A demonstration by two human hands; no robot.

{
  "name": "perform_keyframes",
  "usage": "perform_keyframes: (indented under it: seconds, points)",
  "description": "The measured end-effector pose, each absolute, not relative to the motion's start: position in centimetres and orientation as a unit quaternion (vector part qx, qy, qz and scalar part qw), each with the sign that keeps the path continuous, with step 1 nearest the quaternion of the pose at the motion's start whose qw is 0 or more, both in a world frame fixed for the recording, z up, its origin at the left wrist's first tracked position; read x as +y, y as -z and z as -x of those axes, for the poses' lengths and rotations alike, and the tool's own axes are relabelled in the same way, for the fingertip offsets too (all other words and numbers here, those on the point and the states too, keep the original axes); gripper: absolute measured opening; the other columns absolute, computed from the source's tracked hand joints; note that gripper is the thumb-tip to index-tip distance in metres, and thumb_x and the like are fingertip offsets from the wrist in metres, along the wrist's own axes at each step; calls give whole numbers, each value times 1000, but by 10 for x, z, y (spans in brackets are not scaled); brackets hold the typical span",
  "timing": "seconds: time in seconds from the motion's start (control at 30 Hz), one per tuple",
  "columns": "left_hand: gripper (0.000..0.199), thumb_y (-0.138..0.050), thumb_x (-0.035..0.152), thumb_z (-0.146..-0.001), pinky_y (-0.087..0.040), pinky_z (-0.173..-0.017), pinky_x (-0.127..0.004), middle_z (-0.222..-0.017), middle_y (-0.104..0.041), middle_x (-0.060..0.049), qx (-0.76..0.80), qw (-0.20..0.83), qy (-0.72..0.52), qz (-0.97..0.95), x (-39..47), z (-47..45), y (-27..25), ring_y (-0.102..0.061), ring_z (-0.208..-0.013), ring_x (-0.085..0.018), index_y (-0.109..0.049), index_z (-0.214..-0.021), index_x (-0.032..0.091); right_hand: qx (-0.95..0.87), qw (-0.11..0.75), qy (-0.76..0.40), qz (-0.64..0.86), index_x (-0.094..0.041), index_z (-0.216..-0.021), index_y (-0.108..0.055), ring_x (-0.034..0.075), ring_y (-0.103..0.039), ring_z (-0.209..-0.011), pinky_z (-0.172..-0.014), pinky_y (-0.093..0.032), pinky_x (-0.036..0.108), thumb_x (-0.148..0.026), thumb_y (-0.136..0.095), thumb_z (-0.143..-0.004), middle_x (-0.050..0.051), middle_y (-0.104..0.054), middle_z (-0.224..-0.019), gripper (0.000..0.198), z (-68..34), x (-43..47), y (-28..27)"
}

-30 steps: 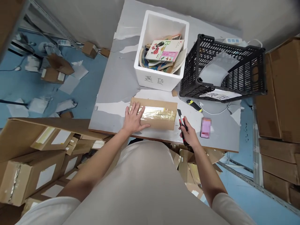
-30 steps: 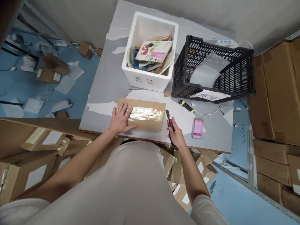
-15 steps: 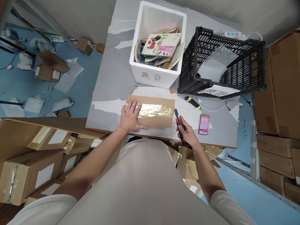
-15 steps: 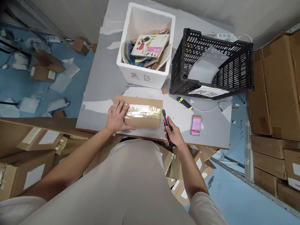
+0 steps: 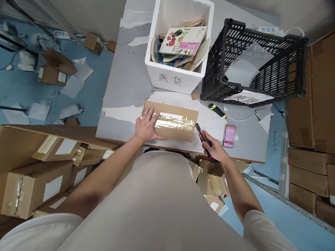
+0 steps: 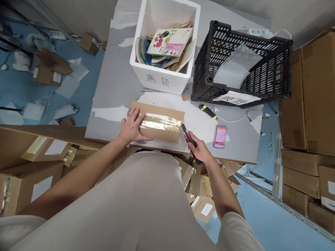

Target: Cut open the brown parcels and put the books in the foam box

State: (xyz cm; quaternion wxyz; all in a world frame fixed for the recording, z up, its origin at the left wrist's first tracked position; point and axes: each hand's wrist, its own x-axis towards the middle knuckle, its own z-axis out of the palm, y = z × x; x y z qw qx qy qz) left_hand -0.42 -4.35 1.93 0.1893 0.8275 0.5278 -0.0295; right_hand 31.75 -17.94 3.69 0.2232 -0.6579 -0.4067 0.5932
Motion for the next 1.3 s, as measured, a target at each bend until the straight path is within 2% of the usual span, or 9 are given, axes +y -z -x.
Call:
perform_keyframes:
  seconds: [0.3,0.5,0.63,0.77,0.87,0.97,1.07,1.13,1.3]
  points:
    - [119,-65,79,-53,-32,-99,-57,-158,-13,-20,522,164,45,-836,-42,3,-20,-10,-144,-43,-24,-149,22,-384,220,-617,651,-23,-149,-29,11,-51,-43,-44,-45,27,-45,-49,-87,-3,-55,-68,70,-299,-227,-28]
    - [121,-61,82,-52,-30,-102,-54,-157,-15,-21,511,144,13,-847,-46,6,-15,-14,-143,-42,-26,-149,19,-430,213,-483,732,-25,-152,-19,13,-55,-51,-58,-51,31,-41,-41,-91,0,-63,-78,68,-315,-235,-16]
    - [121,-60,83,-52,-17,-109,-57,-156,-19,-22,500,118,-29,-858,-52,10,-8,-16,-143,-42,-28,-148,18,-491,106,-321,803,-19,-154,-10,21,-60,-76,-77,-49,39,-25,-33,-91,12,-63,-98,68,-318,-214,24]
    - [102,-56,79,-64,-4,-110,-62,-153,-27,-21,495,73,-71,-863,-62,12,0,-20,-142,-42,-36,-145,20,-486,-35,-250,837,-25,-152,-23,27,-57,-93,-83,-46,44,-15,-42,-85,17,-55,-109,70,-303,-186,74]
    - [71,-55,66,-77,-16,-110,-56,-143,-45,-18,489,71,-103,-863,-73,11,7,-36,-136,-36,-51,-133,23,-479,-60,-233,844,-30,-149,-28,31,-54,-101,-85,-45,50,-15,-44,-86,20,-50,-117,67,-295,-180,92]
    - [43,-54,49,-85,-34,-103,-48,-118,-62,-15,481,100,-132,-861,-82,10,15,-53,-120,-30,-62,-119,23,-526,25,-195,827,-28,-150,-25,35,-47,-115,-90,-41,55,-23,-46,-88,22,-42,-131,67,-300,-175,83]
    - [34,-50,38,-89,-41,-100,-45,-109,-65,-13,474,121,-161,-857,-88,7,22,-57,-113,-27,-63,-116,22,-569,140,-125,801,-19,-153,-12,35,-34,-130,-99,-35,54,-36,-39,-93,22,-32,-141,68,-306,-149,49]
    - [32,-48,33,-89,-42,-100,-44,-109,-65,-12,476,124,-176,-853,-89,5,25,-57,-113,-26,-64,-115,21,-638,167,-103,745,-14,-153,-7,33,-26,-137,-106,-29,52,-44,-35,-94,23,-27,-147,72,-301,-120,22]
    - [33,-44,28,-88,-46,-96,-43,-105,-68,-10,502,143,-167,-837,-88,-3,27,-59,-107,-24,-67,-110,22,-809,21,-119,575,-20,-150,-23,40,-18,-140,-109,-13,60,-51,-51,-88,20,-22,-155,75,-264,-64,-16]
